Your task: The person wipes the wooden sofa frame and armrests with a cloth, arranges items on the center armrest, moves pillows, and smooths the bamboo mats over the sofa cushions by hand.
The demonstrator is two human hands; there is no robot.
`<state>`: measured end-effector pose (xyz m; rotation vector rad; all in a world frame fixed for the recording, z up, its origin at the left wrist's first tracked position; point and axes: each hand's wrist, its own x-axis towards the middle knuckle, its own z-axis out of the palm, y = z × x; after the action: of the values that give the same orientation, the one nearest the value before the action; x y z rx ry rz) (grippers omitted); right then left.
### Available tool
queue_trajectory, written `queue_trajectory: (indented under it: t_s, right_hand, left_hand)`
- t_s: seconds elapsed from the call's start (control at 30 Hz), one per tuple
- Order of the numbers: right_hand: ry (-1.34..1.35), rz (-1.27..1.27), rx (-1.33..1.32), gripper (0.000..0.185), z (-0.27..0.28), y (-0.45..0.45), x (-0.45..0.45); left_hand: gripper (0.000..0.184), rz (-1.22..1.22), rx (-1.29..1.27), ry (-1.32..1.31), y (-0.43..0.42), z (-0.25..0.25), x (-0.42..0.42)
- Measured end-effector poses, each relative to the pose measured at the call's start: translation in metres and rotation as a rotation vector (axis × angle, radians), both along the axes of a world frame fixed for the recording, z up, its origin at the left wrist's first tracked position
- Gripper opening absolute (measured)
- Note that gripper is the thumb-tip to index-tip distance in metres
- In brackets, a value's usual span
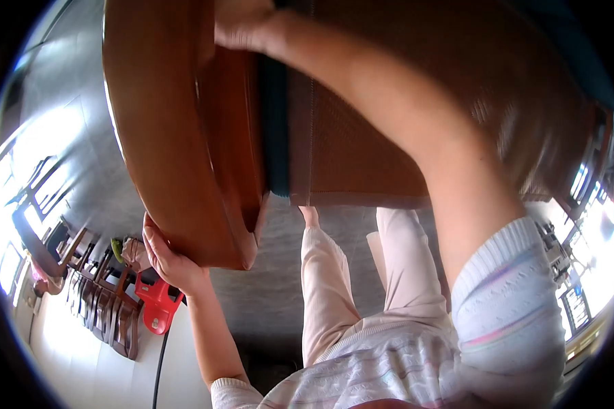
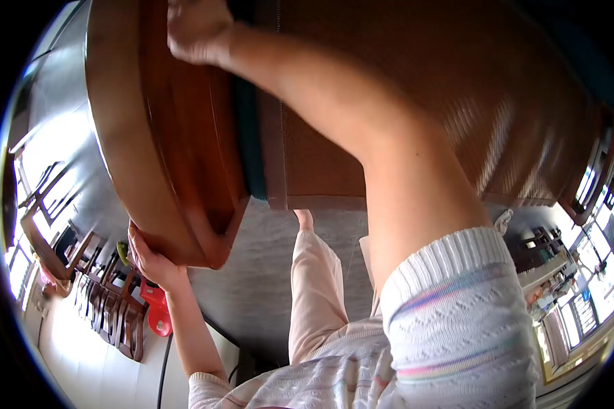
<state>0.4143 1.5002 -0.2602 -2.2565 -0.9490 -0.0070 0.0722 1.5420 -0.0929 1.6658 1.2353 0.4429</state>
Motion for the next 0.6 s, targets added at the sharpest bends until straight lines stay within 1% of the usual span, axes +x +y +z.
queue_trajectory:
  t_s: [0.03,0.07,0.13,0.23,0.33,0.37,0.43,0.53,0.57,0.6]
  right_hand:
    - [-0.046,0.169,-0.243,0.038,0.029,-0.022,-0.045]
    - [-0.099,0.362,-0.446,0.034,0.062,-0.045,-0.090]
    - [-0.235,0.488,-0.340,0.030,0.070,-0.066,-0.143]
    - [-0.238,0.478,-0.046,0.017,0.060,-0.088,-0.205]
    - [-0.160,0.472,0.143,0.023,0.043,-0.113,-0.242]
    - [-0.152,0.492,0.122,0.025,0.040,-0.123,-0.253]
    - [-0.135,0.529,0.079,0.029,0.045,-0.143,-0.269]
    - [0.291,0.494,0.019,0.027,0.068,-0.156,-0.276]
    - [0.387,0.430,0.032,0.024,0.075,-0.157,-0.279]
    - [0.704,0.372,0.032,0.024,0.088,-0.161,-0.271]
  left_hand:
    - [0.040,-0.007,-0.014,-0.018,0.001,0.000,0.000]
    - [0.039,0.007,-0.016,-0.016,0.001,0.000,0.001]
    - [0.038,0.025,-0.017,-0.004,0.000,0.000,0.001]
    - [0.037,-0.041,0.062,-0.008,0.010,-0.009,-0.008]
    - [0.036,-0.172,0.194,0.061,0.013,-0.022,-0.013]
    - [0.035,-0.051,0.019,-0.051,0.010,-0.020,-0.007]
    - [0.035,-0.062,0.004,-0.063,0.009,-0.022,-0.007]
    - [0.035,-0.079,0.022,-0.046,0.001,-0.019,0.000]
    - [0.035,-0.095,0.046,-0.029,0.001,-0.020,-0.001]
    - [0.035,-0.107,0.069,-0.017,0.001,-0.020,0.000]
